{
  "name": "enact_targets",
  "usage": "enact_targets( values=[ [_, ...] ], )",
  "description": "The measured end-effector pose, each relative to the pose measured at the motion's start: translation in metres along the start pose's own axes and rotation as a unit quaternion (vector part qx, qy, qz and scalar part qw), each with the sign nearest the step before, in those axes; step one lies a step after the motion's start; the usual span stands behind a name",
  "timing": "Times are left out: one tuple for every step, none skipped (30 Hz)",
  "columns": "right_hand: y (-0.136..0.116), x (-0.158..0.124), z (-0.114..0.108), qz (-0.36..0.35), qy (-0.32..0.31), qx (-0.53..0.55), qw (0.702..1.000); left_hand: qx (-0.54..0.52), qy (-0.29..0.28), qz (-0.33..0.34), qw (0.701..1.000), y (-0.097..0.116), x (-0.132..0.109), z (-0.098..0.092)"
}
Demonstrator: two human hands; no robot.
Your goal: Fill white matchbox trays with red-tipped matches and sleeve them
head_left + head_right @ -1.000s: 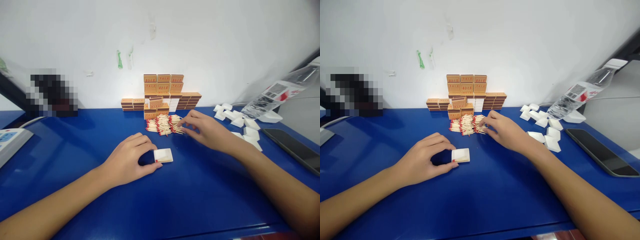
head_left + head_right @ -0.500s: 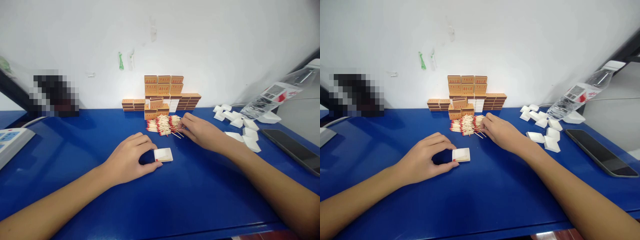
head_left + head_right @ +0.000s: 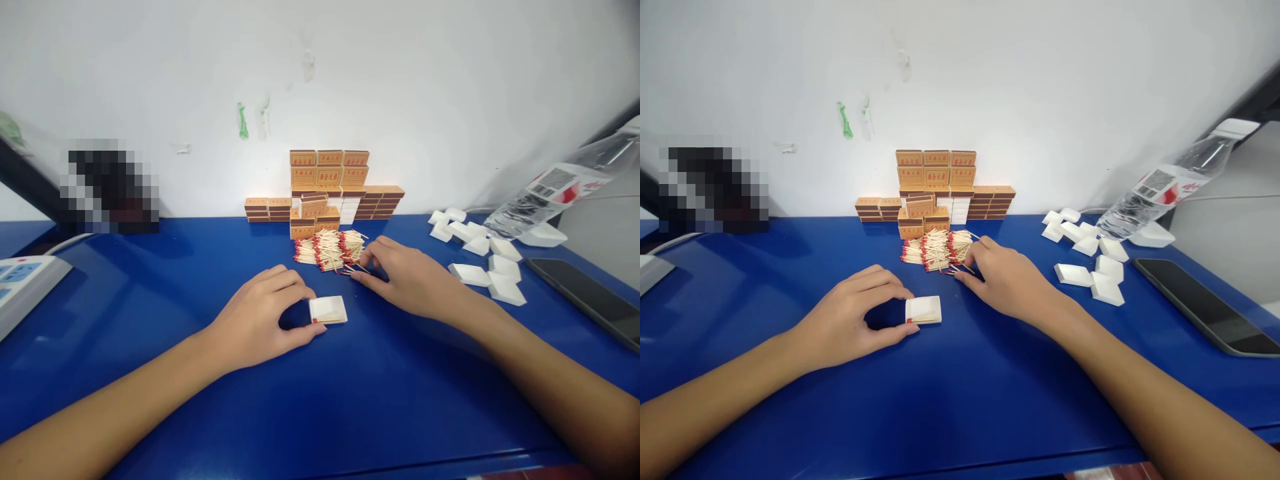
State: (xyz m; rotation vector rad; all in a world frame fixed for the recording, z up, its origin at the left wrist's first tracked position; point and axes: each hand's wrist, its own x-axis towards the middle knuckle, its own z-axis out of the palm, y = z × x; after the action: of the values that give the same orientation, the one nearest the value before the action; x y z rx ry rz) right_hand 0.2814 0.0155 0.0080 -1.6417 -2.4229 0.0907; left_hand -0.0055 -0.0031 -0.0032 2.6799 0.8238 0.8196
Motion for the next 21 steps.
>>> enact_targets(
  values=[
    [0.001, 0.000, 0.000, 0.006, 0.000, -0.004, 1.000, -0.001, -0.001, 0.000, 1.000, 0.000, 0.000, 0.000],
    [0.002, 0.000, 0.000, 0.010, 0.000, -0.006, 1.000, -0.002, -0.001, -0.001, 1.000, 0.000, 0.000, 0.000],
    [0.002, 0.001, 0.000, 0.011, 0.000, -0.006, 1.000, -0.002, -0.002, -0.003, 1.000, 0.000, 0.000, 0.000],
    [0.002, 0.001, 0.001, 0.010, -0.001, -0.002, 1.000, -0.001, -0.002, -0.004, 1.000, 0.001, 0.000, 0.000],
    [0.002, 0.001, 0.001, 0.006, -0.003, 0.004, 1.000, 0.000, -0.003, -0.005, 1.000, 0.001, 0.000, 0.000],
    [0.002, 0.002, 0.002, 0.002, -0.004, 0.010, 1.000, 0.001, -0.003, -0.006, 1.000, 0.001, 0.000, 0.000],
    [0.002, 0.003, 0.003, -0.005, -0.005, 0.016, 1.000, 0.002, -0.003, -0.006, 1.000, 0.001, 0.000, 0.000],
    [0.001, 0.003, 0.005, -0.012, -0.008, 0.021, 1.000, 0.003, -0.003, -0.005, 1.000, 0.001, 0.001, 0.000],
    [0.001, 0.004, 0.005, -0.019, -0.011, 0.024, 0.999, 0.003, -0.003, -0.004, 1.000, 0.001, 0.001, 0.000],
    [0.001, 0.004, 0.006, -0.027, -0.016, 0.025, 0.999, 0.003, -0.002, -0.003, 1.000, 0.001, 0.000, 0.000],
    [0.001, 0.004, 0.006, -0.034, -0.022, 0.023, 0.999, 0.002, -0.002, -0.002, 1.000, 0.001, 0.000, 0.000],
    [0.001, 0.004, 0.005, -0.040, -0.031, 0.022, 0.998, 0.002, -0.001, -0.002, 1.000, 0.001, 0.000, 0.000],
    [0.002, 0.004, 0.004, -0.045, -0.041, 0.022, 0.998, 0.001, 0.000, -0.002, 1.000, 0.001, 0.000, 0.000],
    [0.003, 0.004, 0.003, -0.050, -0.051, 0.023, 0.997, 0.001, 0.001, -0.003, 1.000, 0.001, 0.000, 0.000],
    [0.005, 0.003, 0.001, -0.053, -0.061, 0.029, 0.996, 0.000, 0.001, -0.003, 1.000, 0.000, 0.000, 0.000],
    [0.006, 0.002, -0.001, -0.055, -0.069, 0.037, 0.995, -0.001, 0.002, -0.004, 1.000, 0.000, 0.000, 0.000],
    [0.007, 0.001, -0.003, -0.057, -0.074, 0.047, 0.995, -0.003, 0.002, -0.004, 1.000, 0.000, -0.001, 0.000],
    [0.007, 0.000, -0.006, -0.059, -0.076, 0.059, 0.994, -0.004, 0.001, -0.005, 1.000, 0.000, -0.001, 0.000],
    [0.006, -0.002, -0.009, -0.063, -0.073, 0.074, 0.993, -0.005, 0.001, -0.005, 1.000, 0.000, -0.001, 0.000],
    [0.003, -0.004, -0.012, -0.068, -0.070, 0.092, 0.991, -0.006, 0.000, -0.005, 1.000, 0.000, -0.001, 0.001],
    [-0.002, -0.005, -0.015, -0.074, -0.065, 0.112, 0.989, -0.006, 0.000, -0.005, 1.000, 0.000, -0.001, 0.001]
  ],
)
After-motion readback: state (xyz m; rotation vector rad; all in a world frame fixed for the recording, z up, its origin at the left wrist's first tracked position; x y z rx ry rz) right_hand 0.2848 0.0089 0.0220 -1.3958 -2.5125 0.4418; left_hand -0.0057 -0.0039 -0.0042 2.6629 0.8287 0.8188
